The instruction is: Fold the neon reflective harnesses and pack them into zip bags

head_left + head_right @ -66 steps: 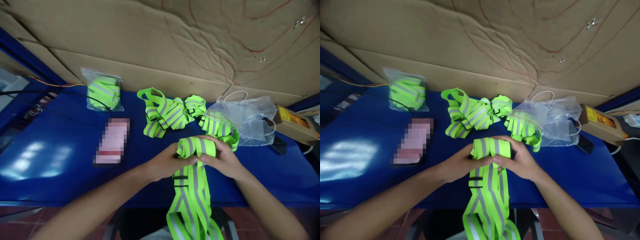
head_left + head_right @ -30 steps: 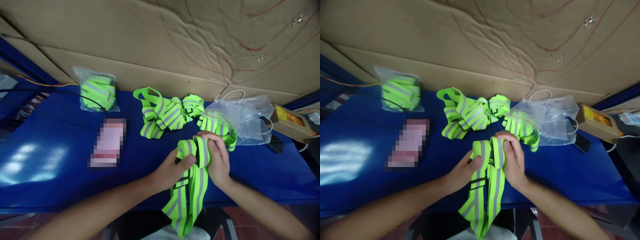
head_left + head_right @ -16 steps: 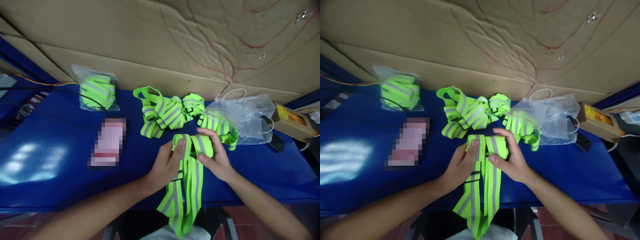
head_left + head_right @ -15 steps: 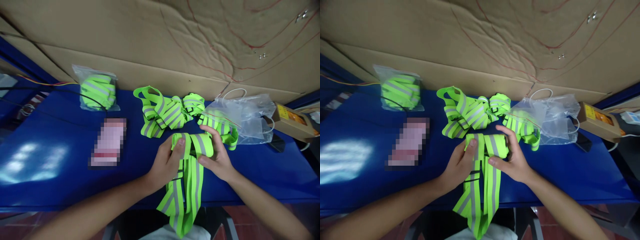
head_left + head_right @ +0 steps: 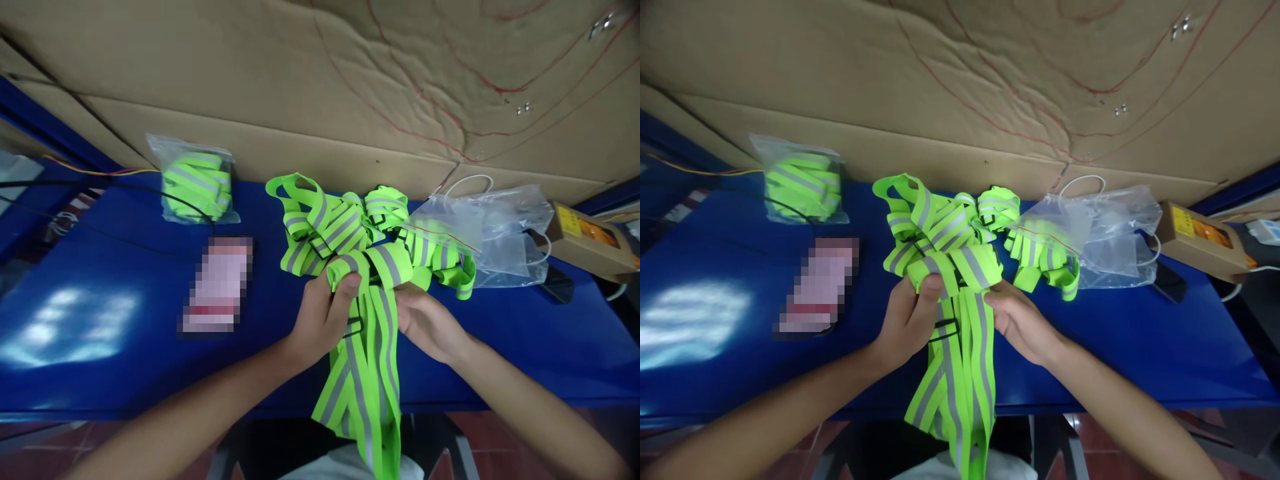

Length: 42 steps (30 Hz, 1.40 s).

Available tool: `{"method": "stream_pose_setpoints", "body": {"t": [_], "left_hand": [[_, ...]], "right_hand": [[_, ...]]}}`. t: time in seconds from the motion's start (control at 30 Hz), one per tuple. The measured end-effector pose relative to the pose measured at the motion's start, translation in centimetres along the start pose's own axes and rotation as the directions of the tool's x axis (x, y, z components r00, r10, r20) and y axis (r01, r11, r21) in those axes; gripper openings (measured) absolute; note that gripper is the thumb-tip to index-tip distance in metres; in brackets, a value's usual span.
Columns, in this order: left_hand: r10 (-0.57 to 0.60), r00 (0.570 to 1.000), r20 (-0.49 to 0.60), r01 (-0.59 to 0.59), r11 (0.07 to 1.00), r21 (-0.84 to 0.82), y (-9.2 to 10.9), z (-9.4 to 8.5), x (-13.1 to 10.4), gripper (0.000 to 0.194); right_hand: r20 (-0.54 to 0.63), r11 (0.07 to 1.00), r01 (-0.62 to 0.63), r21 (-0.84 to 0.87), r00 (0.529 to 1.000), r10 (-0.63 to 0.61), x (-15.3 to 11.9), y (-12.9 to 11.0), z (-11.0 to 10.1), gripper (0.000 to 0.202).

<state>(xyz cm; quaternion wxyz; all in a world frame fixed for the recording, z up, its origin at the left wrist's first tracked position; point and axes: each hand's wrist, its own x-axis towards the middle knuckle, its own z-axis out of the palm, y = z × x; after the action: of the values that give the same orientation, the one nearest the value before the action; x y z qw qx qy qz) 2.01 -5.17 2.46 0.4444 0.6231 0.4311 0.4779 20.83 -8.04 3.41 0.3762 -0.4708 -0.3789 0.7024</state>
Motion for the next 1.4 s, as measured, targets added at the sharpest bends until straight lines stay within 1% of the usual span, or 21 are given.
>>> {"method": "stream_pose_setpoints", "body": {"t": [0.07, 0.13, 0.2, 0.27, 0.33, 0.4, 0.43, 0.5, 0.63, 0.7, 0.77, 0.83, 0.97, 1.03, 1.1, 1.17, 1.2, 1.23, 1.3, 1.33, 1.4], "left_hand": [[0.009, 1.0, 0.008, -0.009, 0.999, -0.034, 0.0, -0.1, 0.0, 0.033], [-0.022, 1.0, 0.012, 0.023, 0.998, -0.058, 0.0, -0.2, 0.0, 0.037], [-0.065, 0.998, 0.025, 0.066, 0.995, -0.071, 0.1, -0.1, 0.0, 0.043], [-0.078, 0.996, 0.044, 0.082, 0.992, -0.092, 0.1, 0.0, 0.0, 0.045], [-0.079, 0.995, 0.059, 0.086, 0.988, -0.127, 0.3, 0.1, 0.1, 0.043], [-0.088, 0.991, 0.099, 0.104, 0.981, -0.164, 0.5, 0.1, 0.3, 0.041], [-0.096, 0.986, 0.134, 0.119, 0.976, -0.182, 0.5, 0.2, 0.3, 0.041], [-0.124, 0.966, 0.226, 0.174, 0.96, -0.217, 0.5, 0.3, 0.2, 0.046], [-0.217, 0.904, 0.367, 0.346, 0.877, -0.334, 0.4, 0.7, -0.3, 0.044], [-0.257, 0.877, 0.407, 0.429, 0.802, -0.416, 0.5, 1.0, -0.5, 0.042], [-0.281, 0.863, 0.419, 0.47, 0.75, -0.465, 0.7, 1.2, -0.7, 0.042], [-0.301, 0.873, 0.385, 0.466, 0.749, -0.471, 0.8, 1.6, -0.9, 0.044], [-0.389, 0.882, 0.267, 0.471, 0.761, -0.446, 0.6, 2.4, -1.4, 0.049], [-0.463, 0.852, 0.244, 0.522, 0.722, -0.453, 0.3, 2.6, -1.4, 0.051], [-0.533, 0.81, 0.244, 0.58, 0.668, -0.466, -0.1, 2.6, -1.0, 0.054], [-0.582, 0.771, 0.258, 0.625, 0.616, -0.479, -0.3, 2.3, -0.3, 0.055], [-0.605, 0.749, 0.269, 0.649, 0.589, -0.482, -0.3, 2.0, 0.0, 0.056], [-0.628, 0.723, 0.288, 0.676, 0.558, -0.481, -0.3, 1.8, 0.3, 0.056], [-0.67, 0.665, 0.329, 0.732, 0.498, -0.465, -0.3, 1.3, 0.8, 0.058], [-0.686, 0.645, 0.337, 0.749, 0.48, -0.457, -0.3, 1.1, 1.0, 0.06], [-0.696, 0.64, 0.326, 0.753, 0.481, -0.449, -0.3, 0.9, 1.1, 0.062]], "right_hand": [[0.107, 0.999, -0.013, 0.037, 0.994, 0.009, -0.2, -0.2, -0.2, 0.046], [0.109, 1.0, 0.001, 0.008, 0.994, -0.002, -0.3, 0.0, -0.5, 0.06], [0.016, 0.996, 0.036, -0.08, 0.999, -0.035, -0.3, 0.5, -0.9, 0.068], [-0.126, 0.959, 0.121, -0.257, 0.979, -0.158, -0.3, 0.9, -1.4, 0.06], [-0.203, 0.836, 0.254, -0.487, 0.898, -0.391, -0.3, 0.8, -2.0, 0.055], [-0.138, 0.685, 0.372, -0.626, 0.812, -0.567, -0.4, 0.2, -2.6, 0.064], [-0.076, 0.635, 0.426, -0.645, 0.791, -0.608, -0.4, -0.2, -2.9, 0.067], [0.014, 0.586, 0.503, -0.635, 0.765, -0.643, -0.4, -1.0, -3.2, 0.066], [0.082, 0.406, 0.599, -0.69, 0.621, -0.779, -0.5, -1.0, -2.8, 0.053], [0.128, 0.342, 0.625, -0.702, 0.583, -0.803, -0.6, -0.3, -2.2, 0.045], [0.096, 0.344, 0.608, -0.715, 0.573, -0.814, -0.7, 0.7, -1.6, 0.039], [0.012, 0.376, 0.576, -0.726, 0.557, -0.831, -0.7, 1.6, -0.9, 0.035], [-0.213, 0.535, 0.503, -0.679, 0.563, -0.799, 0.2, 2.8, 0.2, 0.033], [-0.214, 0.573, 0.528, -0.627, 0.591, -0.778, 0.8, 2.5, -0.1, 0.029], [-0.062, 0.554, 0.563, -0.613, 0.665, -0.744, 1.2, 1.4, -1.1, 0.028], [0.168, 0.5, 0.569, -0.653, 0.752, -0.637, 1.2, 0.0, -2.5, 0.03], [0.267, 0.465, 0.571, -0.677, 0.779, -0.567, 1.1, -0.7, -3.3, 0.034], [0.339, 0.43, 0.569, -0.701, 0.796, -0.501, 1.0, -1.3, -3.9, 0.044], [0.396, 0.361, 0.556, -0.749, 0.812, -0.429, 0.8, -2.0, -4.8, 0.066], [0.399, 0.323, 0.549, -0.771, 0.811, -0.427, 0.8, -2.0, -5.0, 0.071], [0.392, 0.238, 0.538, -0.809, 0.795, -0.462, 0.8, -1.7, -5.0, 0.069]]}}
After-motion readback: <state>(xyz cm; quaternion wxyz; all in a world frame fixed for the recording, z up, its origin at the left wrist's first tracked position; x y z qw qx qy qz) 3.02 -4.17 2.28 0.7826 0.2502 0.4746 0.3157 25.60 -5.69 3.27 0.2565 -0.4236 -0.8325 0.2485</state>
